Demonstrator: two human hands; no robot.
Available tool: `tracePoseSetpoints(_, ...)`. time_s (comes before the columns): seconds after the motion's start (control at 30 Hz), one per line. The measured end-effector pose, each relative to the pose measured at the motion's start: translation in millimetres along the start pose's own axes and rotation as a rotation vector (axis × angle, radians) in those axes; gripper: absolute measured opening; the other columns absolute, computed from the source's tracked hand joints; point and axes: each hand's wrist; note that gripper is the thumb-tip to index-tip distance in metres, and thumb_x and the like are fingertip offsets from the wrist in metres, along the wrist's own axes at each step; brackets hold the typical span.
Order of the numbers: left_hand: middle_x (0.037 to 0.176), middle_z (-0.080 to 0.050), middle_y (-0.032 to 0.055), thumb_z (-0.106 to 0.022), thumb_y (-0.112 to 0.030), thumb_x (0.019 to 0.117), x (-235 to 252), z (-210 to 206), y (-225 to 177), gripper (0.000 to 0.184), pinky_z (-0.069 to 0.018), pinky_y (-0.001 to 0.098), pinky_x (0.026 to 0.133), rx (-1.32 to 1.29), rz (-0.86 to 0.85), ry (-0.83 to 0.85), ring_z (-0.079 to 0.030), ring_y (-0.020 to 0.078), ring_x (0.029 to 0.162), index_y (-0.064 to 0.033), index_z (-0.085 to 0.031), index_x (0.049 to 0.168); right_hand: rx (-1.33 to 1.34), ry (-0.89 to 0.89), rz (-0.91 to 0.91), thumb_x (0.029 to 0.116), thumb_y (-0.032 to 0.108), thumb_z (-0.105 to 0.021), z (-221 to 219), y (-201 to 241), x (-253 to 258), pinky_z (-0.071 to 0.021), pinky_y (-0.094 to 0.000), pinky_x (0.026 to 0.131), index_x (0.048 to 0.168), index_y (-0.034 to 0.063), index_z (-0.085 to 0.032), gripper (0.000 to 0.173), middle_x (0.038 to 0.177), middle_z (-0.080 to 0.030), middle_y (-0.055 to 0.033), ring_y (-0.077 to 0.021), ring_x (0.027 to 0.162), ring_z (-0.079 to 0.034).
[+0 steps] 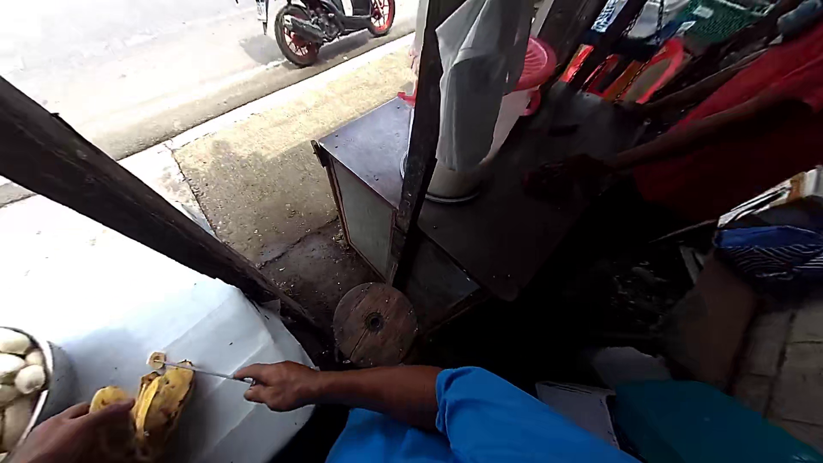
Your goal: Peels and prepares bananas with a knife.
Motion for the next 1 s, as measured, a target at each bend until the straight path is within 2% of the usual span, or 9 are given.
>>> tracePoseSetpoints(0.07, 0.094, -0.069, 0.0203, -0.076, -0.026, 0.0905, -15, 6, -2, 0.041, -0.0555, 0.0558, 0.073, -0.116, -0.048, -0.093, -0.066, 0.0303, 0.08, 0.0026, -0.065, 0.117, -0.074, 0.007, -0.019, 0.1084, 0.02, -0.046, 6, 8, 3, -0.0518, -0.0555, 0.095, 0.152, 0.0082, -0.048, 0.045, 0.119, -0.068, -0.023, -0.0345, 0.104, -0.068)
tracePoseSetpoints(0.2, 0.097, -0.071, 0.011, -0.077, -0.012, 0.0898, -59, -8, -5, 0.032, -0.0591, 0.0407, 0.075, -0.449, -0.169, -0.263, -0.068, 0.0178, 0.08, -0.0025, -0.066, 0.118, -0.283, 0.054, -0.047, 0.11, 0.033, -0.039, 10, 21, 24, -0.0531, -0.0531, 0.092, 0.155, 0.0172, -0.045, 0.048, 0.111, -0.071, -0.0167, -0.0297, 0.097, -0.069)
tracePoseSetpoints(0.4, 0.112, -0.072, 0.0133, -0.077, -0.004, 0.0876, -67, -27, 34, 0.043, -0.0597, 0.0404, 0.09, -0.721, -0.303, -0.371, -0.071, 0.0191, 0.098, -0.0002, -0.063, 0.128, -0.593, 0.085, 0.135, 0.1101, 0.042, -0.039, -17, 43, 51, -0.0546, -0.0605, 0.085, 0.153, 0.0247, -0.048, 0.047, 0.104, -0.072, -0.0154, -0.035, 0.095, -0.07)
tracePoseSetpoints(0.6, 0.102, -0.072, 0.0097, -0.07, 0.003, 0.0884, -72, -41, 39, 0.029, -0.0594, 0.0348, 0.081, -0.766, -0.389, -0.473, -0.069, 0.0136, 0.087, 0.0002, -0.066, 0.117, -0.79, 0.083, 0.276, 0.1095, 0.038, -0.043, -41, 70, 85, -0.0565, -0.0596, 0.073, 0.15, 0.022, -0.051, 0.044, 0.1, -0.071, -0.0163, -0.0373, 0.087, -0.071)
tracePoseSetpoints(0.7, 0.116, -0.07, 0.0141, -0.075, 0.001, 0.0869, -78, -48, 40, 0.047, -0.0603, 0.0399, 0.087, -0.837, -0.348, -0.471, -0.071, 0.02, 0.097, -0.0004, -0.06, 0.132, -0.513, 0.18, 0.163, 0.1111, 0.035, -0.041, -60, 76, 114, -0.0563, -0.0584, 0.075, 0.15, 0.0209, -0.051, 0.043, 0.103, -0.072, -0.018, -0.0348, 0.085, -0.071)
tracePoseSetpoints(0.77, 0.12, -0.071, 0.0105, -0.076, -0.012, 0.0904, -88, -55, 45, 0.05, -0.0601, 0.041, 0.085, -0.831, -0.315, -0.498, -0.071, 0.0208, 0.098, -0.01, -0.06, 0.137, -0.169, 0.253, 0.035, 0.1119, 0.038, -0.037, -74, 71, 118, -0.0484, -0.0393, 0.049, 0.15, 0.0235, -0.05, 0.043, 0.074, -0.06, -0.0122, -0.0218, 0.051, -0.053)
tracePoseSetpoints(0.8, 0.119, -0.071, 0.0085, -0.077, -0.017, 0.0913, -92, -58, 46, 0.048, -0.0599, 0.0415, 0.083, -0.837, -0.292, -0.532, -0.071, 0.0208, 0.096, -0.0147, -0.061, 0.137, -0.018, 0.297, -0.011, 0.112, 0.039, -0.036, -79, 69, 115, -0.0448, -0.0344, 0.044, 0.15, 0.0251, -0.049, 0.042, 0.067, -0.054, -0.0087, -0.0178, 0.046, -0.047)
tracePoseSetpoints(0.9, 0.114, -0.072, 0.0057, -0.079, -0.028, 0.091, -89, -65, 47, 0.047, -0.0592, 0.0408, 0.077, -0.913, -0.201, -0.641, -0.069, 0.019, 0.089, -0.0216, -0.063, 0.135, 0.213, 0.354, -0.043, 0.1121, 0.037, -0.035, -90, 58, 103, -0.0448, -0.0299, 0.044, 0.154, 0.0247, -0.044, 0.044, 0.065, -0.053, -0.0044, -0.014, 0.045, -0.047)
tracePoseSetpoints(1.0, 0.116, -0.071, 0.0078, -0.08, -0.023, 0.09, -91, -67, 41, 0.048, -0.0588, 0.0415, 0.08, -0.98, -0.195, -0.647, -0.069, 0.0206, 0.093, -0.019, -0.063, 0.134, 0.385, 0.294, -0.023, 0.112, 0.037, -0.036, -106, 42, 111, -0.0466, -0.0286, 0.046, 0.152, 0.0231, -0.046, 0.044, 0.065, -0.053, -0.0041, -0.0131, 0.047, -0.048)
Point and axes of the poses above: each hand's wrist, its own x-axis towards the middle knuckle, its own z-axis out of the back of the hand, y = z × x
